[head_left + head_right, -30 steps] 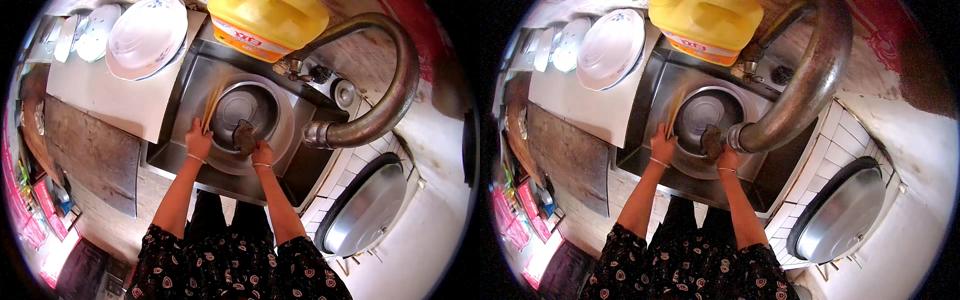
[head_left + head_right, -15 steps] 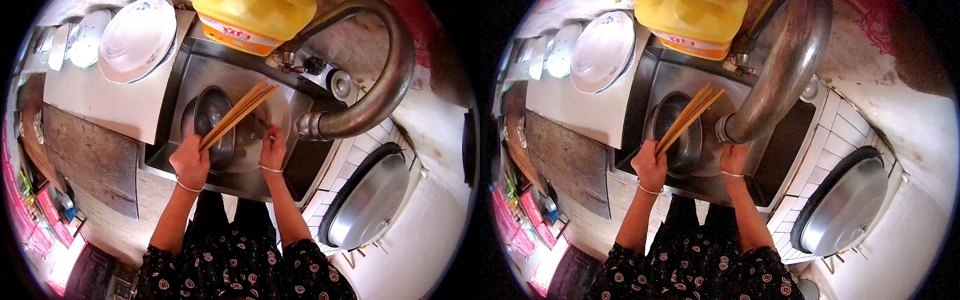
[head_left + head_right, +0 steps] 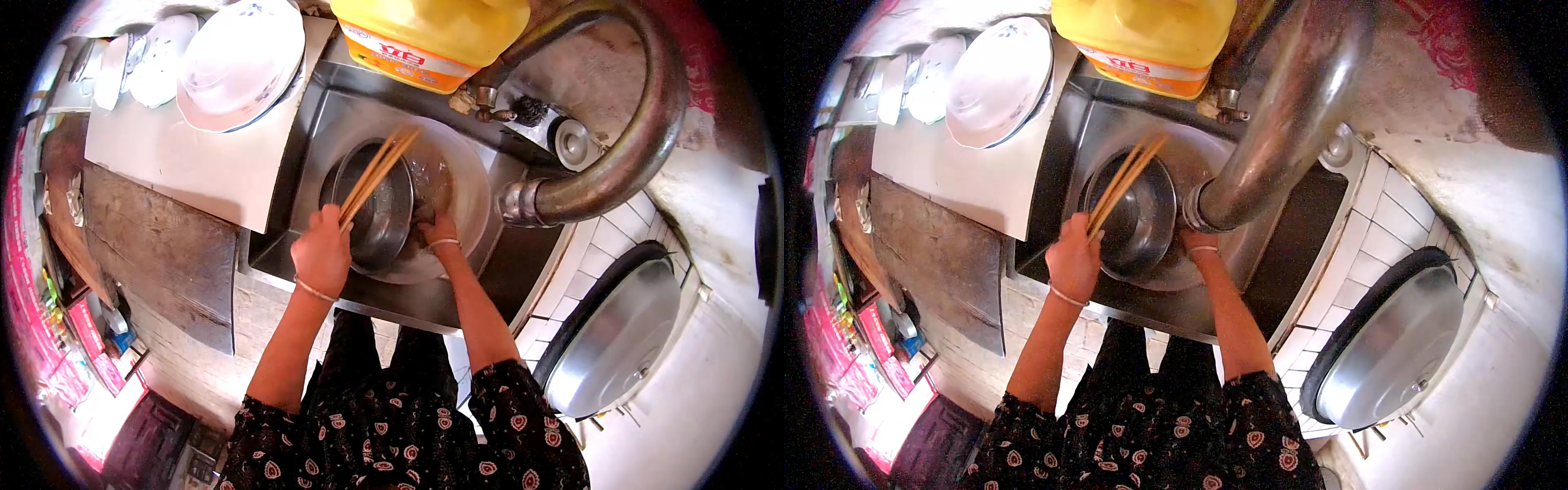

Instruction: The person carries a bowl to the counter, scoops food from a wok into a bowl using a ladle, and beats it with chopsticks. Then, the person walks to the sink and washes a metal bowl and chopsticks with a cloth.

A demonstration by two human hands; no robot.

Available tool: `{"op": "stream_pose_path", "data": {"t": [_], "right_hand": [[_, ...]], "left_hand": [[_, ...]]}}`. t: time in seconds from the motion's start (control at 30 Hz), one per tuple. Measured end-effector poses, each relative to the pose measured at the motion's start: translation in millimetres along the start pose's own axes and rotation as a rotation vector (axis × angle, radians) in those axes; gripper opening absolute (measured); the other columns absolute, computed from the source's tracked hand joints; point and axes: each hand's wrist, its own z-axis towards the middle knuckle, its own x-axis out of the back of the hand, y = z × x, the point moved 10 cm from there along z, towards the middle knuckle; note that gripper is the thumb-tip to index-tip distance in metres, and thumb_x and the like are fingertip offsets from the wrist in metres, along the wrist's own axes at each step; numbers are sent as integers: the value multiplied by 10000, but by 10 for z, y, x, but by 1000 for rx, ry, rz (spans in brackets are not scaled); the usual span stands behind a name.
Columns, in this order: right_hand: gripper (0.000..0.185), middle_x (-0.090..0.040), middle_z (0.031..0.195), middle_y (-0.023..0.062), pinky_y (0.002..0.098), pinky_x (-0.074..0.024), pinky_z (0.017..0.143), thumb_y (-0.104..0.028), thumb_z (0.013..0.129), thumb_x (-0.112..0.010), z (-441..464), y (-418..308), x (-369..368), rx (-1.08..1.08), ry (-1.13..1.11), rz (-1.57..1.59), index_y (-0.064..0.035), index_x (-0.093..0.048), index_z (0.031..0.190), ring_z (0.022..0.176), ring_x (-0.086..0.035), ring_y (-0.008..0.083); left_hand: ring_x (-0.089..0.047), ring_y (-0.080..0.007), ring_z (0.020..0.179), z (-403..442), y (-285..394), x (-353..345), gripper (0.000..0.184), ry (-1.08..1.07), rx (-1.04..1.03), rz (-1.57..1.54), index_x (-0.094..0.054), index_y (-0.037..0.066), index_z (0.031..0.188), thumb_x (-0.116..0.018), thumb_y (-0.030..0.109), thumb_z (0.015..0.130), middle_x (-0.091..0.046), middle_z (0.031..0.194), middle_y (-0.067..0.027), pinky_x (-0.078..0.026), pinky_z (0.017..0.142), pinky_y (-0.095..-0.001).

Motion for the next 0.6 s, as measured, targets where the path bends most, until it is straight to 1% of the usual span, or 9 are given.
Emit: {"op": "stream_pose_path", "data": {"t": [0.1, 0.13, 0.23, 0.27, 0.37, 0.4, 0.5, 0.57, 0.6], "right_hand": [[341, -616, 1003, 140, 351, -476, 798, -188, 814, -602, -316, 38, 182, -266, -129, 662, -45, -558, 1120, 910, -601, 273], [329, -618, 1001, 126, 342, -476, 791, -196, 824, -602, -452, 22, 159, -400, -179, 941, -33, -563, 1107, 911, -603, 243], [325, -587, 991, 37, 285, -416, 838, -227, 839, -603, -854, -373, 275, -524, -291, 1400, -17, -530, 1077, 892, -550, 156], [298, -589, 965, 42, 287, -431, 820, -197, 840, -603, -949, -569, 377, -462, -277, 1428, -18, -521, 1064, 877, -558, 158], [251, -593, 904, 59, 293, -473, 756, -103, 834, -606, -1105, -1015, 460, -327, -187, 1501, -16, -494, 1042, 825, -580, 167], [258, -594, 895, 67, 295, -487, 729, -69, 827, -609, -1111, -1052, 441, -319, -136, 1523, -13, -486, 1046, 804, -588, 171], [251, -597, 884, 88, 314, -521, 626, 17, 786, -626, -1050, -1003, 452, -414, -55, 1566, 14, -502, 1004, 714, -608, 192], [232, -597, 875, 96, 331, -520, 585, 11, 774, -637, -949, -962, 441, -456, 11, 1647, 26, -514, 970, 679, -608, 203], [275, -600, 841, 98, 327, -532, 561, 5, 784, -621, -847, -877, 390, -516, -15, 1584, 9, -501, 1031, 637, -608, 232]], "left_hand": [[-568, -361, 648, -200, 77, 260, 209, 80, 32, -11, -485, 80, 1006, -571, 169, 838, -545, 835, -146, -468, 559, -435], [-556, -377, 608, -278, 122, 308, 186, 117, -13, -56, -505, 66, 1011, -550, 144, 848, -544, 739, -138, -466, 534, -419], [-538, -331, 514, -455, 139, -47, 123, -71, 7, -411, -522, 34, 944, -524, 123, 858, -505, 606, -117, -459, 501, -386], [-479, -301, 424, -511, 91, -324, 102, -128, 15, -625, -505, 67, 841, -512, 163, 872, -496, 517, -92, -419, 425, -346], [-439, -175, 366, -806, 278, -818, 142, -691, 657, -1205, -489, 82, 804, -492, 194, 891, -501, 532, -45, -349, 350, -284], [-384, -82, 349, -840, 350, -886, 159, -692, 635, -1264, -472, 96, 786, -469, 204, 903, -470, 532, -4, -272, 313, -236], [-355, -80, 347, -1100, 437, -1019, 154, -802, 805, -1413, -468, 94, 786, -458, 193, 903, -426, 508, 2, -259, 311, -239], [-340, -80, 349, -1112, 400, -1024, 164, -781, 751, -1363, -459, 81, 779, -472, 190, 900, -391, 491, 15, -243, 310, -244], [-342, -81, 351, -1127, 397, -965, 168, -786, 734, -1315, -456, 79, 769, -475, 185, 898, -395, 492, 15, -245, 314, -243]]}}
